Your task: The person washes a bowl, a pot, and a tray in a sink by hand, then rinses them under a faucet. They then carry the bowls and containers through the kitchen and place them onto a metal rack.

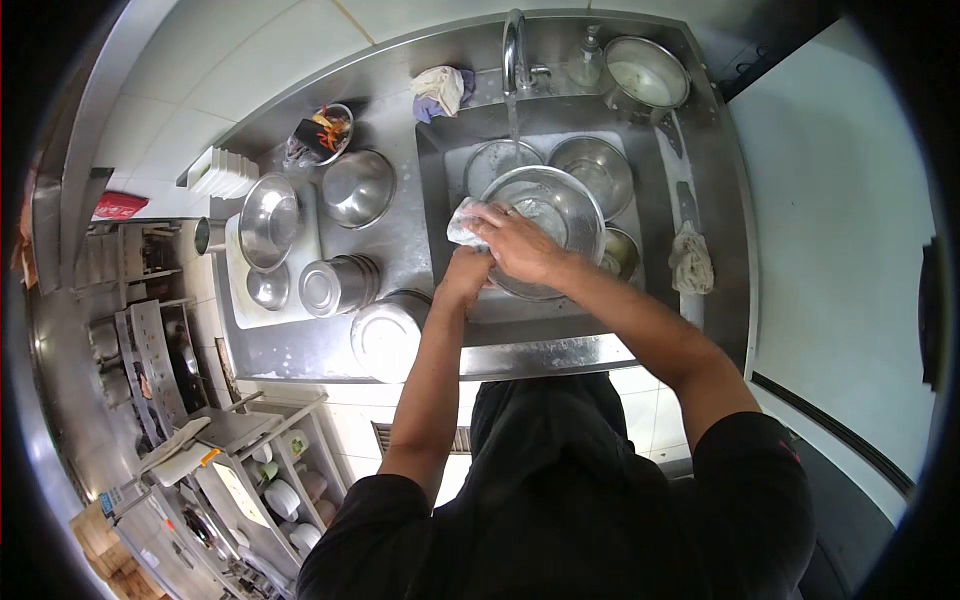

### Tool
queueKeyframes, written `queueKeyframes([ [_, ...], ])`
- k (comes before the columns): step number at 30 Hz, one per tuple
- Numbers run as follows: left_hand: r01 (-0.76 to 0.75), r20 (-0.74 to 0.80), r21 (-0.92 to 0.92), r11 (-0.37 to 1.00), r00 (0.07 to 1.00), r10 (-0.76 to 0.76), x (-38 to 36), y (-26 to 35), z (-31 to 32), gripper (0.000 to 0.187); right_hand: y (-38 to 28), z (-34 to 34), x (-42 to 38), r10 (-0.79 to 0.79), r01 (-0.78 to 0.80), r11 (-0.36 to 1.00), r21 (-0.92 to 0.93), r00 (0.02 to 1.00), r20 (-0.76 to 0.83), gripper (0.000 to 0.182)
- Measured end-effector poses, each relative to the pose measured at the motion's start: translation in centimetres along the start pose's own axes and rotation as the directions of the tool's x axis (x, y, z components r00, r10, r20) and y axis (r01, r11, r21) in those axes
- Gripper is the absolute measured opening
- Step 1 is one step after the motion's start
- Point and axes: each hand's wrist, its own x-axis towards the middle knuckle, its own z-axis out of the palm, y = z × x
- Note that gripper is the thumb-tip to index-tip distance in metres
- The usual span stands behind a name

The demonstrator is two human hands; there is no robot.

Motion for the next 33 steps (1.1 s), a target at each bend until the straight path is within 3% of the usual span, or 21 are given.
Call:
queueKeyframes([
  [3,0.029,0.063,0.263,0.965,0.997,-0.047,-0.1,1.1,-0.5,0.054,1.2,-2.2,1.1,-0.094,0.115,0.975,-0.192,0.989,0.115,0.041],
  [4,-0.087,0.053,0.289,0.953,0.996,0.075,-0.4,1.5,-0.2,0.056,1.5,-3.3,1.6,-0.041,0.078,0.968,-0.238,0.987,0.157,0.04],
  [7,-0.363,0.04,0.319,0.876,0.928,0.37,-2.1,1.8,0.5,0.064,5.0,-5.2,2.1,0.218,-0.149,0.901,-0.408,0.968,0.127,0.04],
  [9,-0.482,0.014,0.265,0.835,0.868,0.497,-3.0,2.4,0.4,0.07,7.6,-5.5,0.7,0.403,-0.413,0.826,-0.385,0.909,-0.111,0.035],
  [10,-0.545,-0.015,0.303,0.781,0.817,0.576,-3.5,3.2,0.3,0.071,7.9,-5.5,0.0,0.557,-0.572,0.791,-0.219,0.82,-0.129,0.034],
  [12,-0.645,-0.064,0.38,0.662,0.696,0.715,-4.3,4.2,0.5,0.074,8.0,-5.0,-2.2,0.814,-0.806,0.581,0.116,0.578,-0.065,0.034],
  [13,-0.63,-0.117,0.341,0.698,0.708,0.696,-3.7,3.5,0.7,0.076,9.4,-1.8,-4.0,0.857,-0.821,0.51,0.257,0.512,-0.066,0.035],
  [14,-0.615,-0.168,0.299,0.729,0.719,0.675,-2.4,2.2,0.9,0.078,10.7,1.7,-5.7,0.895,-0.814,0.428,0.393,0.443,-0.058,0.037],
  [16,-0.638,-0.267,0.161,0.753,0.706,0.656,-0.7,0.8,2.3,0.084,7.4,4.5,-6.6,0.887,-0.678,-0.133,0.723,0.243,0.392,0.035],
  [19,-0.573,-0.384,0.026,0.819,0.751,0.537,-0.8,-1.4,4.8,0.062,3.3,5.7,-4.9,0.862,-0.377,-0.432,0.82,0.097,0.498,0.032],
  [20,-0.562,-0.356,0.028,0.827,0.767,0.534,-0.5,-1.9,4.4,0.057,3.4,4.6,-4.9,0.913,-0.538,-0.242,0.807,0.154,0.377,0.032],
  [21,-0.549,-0.323,0.029,0.835,0.786,0.528,0.2,-2.9,3.6,0.053,4.3,3.6,-5.2,0.935,-0.603,0.041,0.796,0.304,0.182,0.033],
  [23,-0.482,-0.26,0.06,0.874,0.838,0.48,2.1,-5.0,-0.3,0.046,7.0,1.4,-6.0,0.78,-0.587,0.567,0.578,0.607,-0.149,0.034],
  [25,-0.493,-0.38,0.16,0.855,0.769,0.514,-0.8,1.1,-1.4,0.036,8.8,-3.0,-4.5,0.644,-0.63,0.764,0.14,0.728,-0.235,0.033],
  [27,-0.151,-0.194,0.504,0.851,0.94,0.282,-2.0,6.1,-2.5,0.04,9.3,-6.7,-1.8,0.547,-0.562,0.825,-0.057,0.82,-0.167,0.034],
  [28,-0.2,-0.219,0.452,0.869,0.92,0.326,-1.2,5.8,-2.4,0.04,9.4,-7.6,-1.1,0.495,-0.511,0.846,-0.154,0.859,-0.13,0.035],
  [29,-0.254,-0.242,0.403,0.879,0.897,0.37,0.2,4.6,-2.2,0.039,9.6,-7.3,-1.0,0.525,-0.556,0.82,-0.134,0.825,-0.21,0.036],
  [31,-0.344,-0.319,0.223,0.912,0.858,0.402,3.8,1.7,-1.3,0.039,9.7,-5.7,-0.9,0.577,-0.64,0.763,-0.083,0.734,-0.357,0.037],
  [32,-0.379,-0.372,0.091,0.921,0.845,0.384,6.0,-0.2,-0.7,0.039,7.5,-5.2,-1.0,0.765,-0.788,0.613,0.057,0.574,-0.294,0.042],
  [33,-0.413,-0.423,-0.046,0.91,0.833,0.357,7.7,-1.8,0.2,0.039,6.5,-2.5,-1.6,0.853,-0.841,0.493,0.224,0.416,-0.314,0.044],
])
